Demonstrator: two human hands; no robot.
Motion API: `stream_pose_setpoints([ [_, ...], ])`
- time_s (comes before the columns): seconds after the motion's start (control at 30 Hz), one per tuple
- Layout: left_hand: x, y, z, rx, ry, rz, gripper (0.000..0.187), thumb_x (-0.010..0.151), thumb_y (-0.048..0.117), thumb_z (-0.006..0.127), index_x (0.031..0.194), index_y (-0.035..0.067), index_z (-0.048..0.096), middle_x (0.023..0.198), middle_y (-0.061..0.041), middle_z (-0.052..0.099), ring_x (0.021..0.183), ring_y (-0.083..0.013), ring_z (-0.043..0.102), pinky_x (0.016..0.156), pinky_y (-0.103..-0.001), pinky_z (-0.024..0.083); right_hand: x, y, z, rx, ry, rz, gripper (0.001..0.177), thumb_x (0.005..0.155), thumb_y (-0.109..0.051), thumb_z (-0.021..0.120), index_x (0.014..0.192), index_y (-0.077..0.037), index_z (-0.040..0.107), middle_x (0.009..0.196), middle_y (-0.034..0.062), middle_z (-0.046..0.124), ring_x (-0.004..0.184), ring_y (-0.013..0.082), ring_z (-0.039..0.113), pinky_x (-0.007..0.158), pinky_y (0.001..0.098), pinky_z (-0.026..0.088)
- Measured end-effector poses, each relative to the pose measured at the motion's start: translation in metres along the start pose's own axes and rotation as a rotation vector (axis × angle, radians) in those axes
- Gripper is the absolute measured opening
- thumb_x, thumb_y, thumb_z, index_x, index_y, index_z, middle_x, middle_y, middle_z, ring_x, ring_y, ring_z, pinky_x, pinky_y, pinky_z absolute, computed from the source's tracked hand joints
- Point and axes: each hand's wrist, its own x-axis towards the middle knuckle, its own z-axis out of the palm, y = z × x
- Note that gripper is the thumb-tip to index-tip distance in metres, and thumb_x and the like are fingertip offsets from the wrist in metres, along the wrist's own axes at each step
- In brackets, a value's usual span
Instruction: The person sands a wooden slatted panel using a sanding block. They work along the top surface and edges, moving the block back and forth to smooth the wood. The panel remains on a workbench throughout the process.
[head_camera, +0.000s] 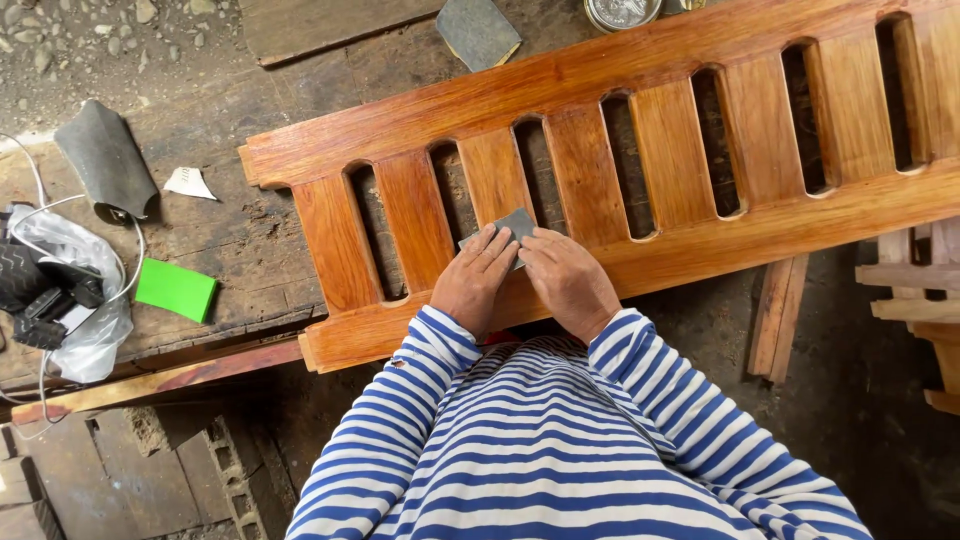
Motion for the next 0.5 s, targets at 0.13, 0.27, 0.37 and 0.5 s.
stream_pose_setpoints([
  [0.13,-0.009,0.007,0.001,0.106,-0.032,-0.03,0.047,0.098,0.01,0.057,0.145,0.008,0.054,0.155,-0.012,0.049,0.145,-0.0303,0.042,0.119,-0.04,0.038,0.009,-0.016,-0.005,0.022,0.018,0.019,0.017,0.096,-0.008,0.062,0.112,-0.003,0.066,0.124,0.0139,0.068,0.128,0.03,0.06,0.112,0.0395,0.047],
  [0.27,-0.013,0.012,0.003,0.119,-0.068,-0.046,0.048,0.099,0.011,0.054,0.146,0.005,0.052,0.156,-0.014,0.048,0.147,-0.0324,0.04,0.12,-0.041,0.035,0.001,-0.014,0.003,0.053,-0.033,0.036,0.03,0.099,-0.009,0.056,0.128,-0.002,0.06,0.132,0.0177,0.063,0.13,0.0331,0.058,0.112,0.0398,0.047],
  [0.37,-0.017,0.015,0.01,0.123,-0.105,-0.033,0.051,0.095,0.012,0.055,0.145,0.003,0.053,0.154,-0.016,0.05,0.145,-0.0347,0.042,0.117,-0.043,0.038,-0.01,-0.02,0.001,0.02,-0.054,0.036,0.032,0.101,-0.009,0.056,0.132,-0.002,0.06,0.134,0.0182,0.064,0.131,0.0323,0.058,0.112,0.039,0.047],
  [0.5,-0.017,0.022,0.017,0.17,-0.179,-0.015,0.053,0.093,0.014,0.055,0.144,0.001,0.053,0.151,-0.02,0.051,0.143,-0.038,0.044,0.114,-0.045,0.04,-0.018,-0.02,0.0,-0.099,-0.1,0.025,0.031,0.101,-0.013,0.059,0.131,-0.003,0.062,0.134,0.0146,0.065,0.13,0.0273,0.06,0.113,0.0359,0.047],
])
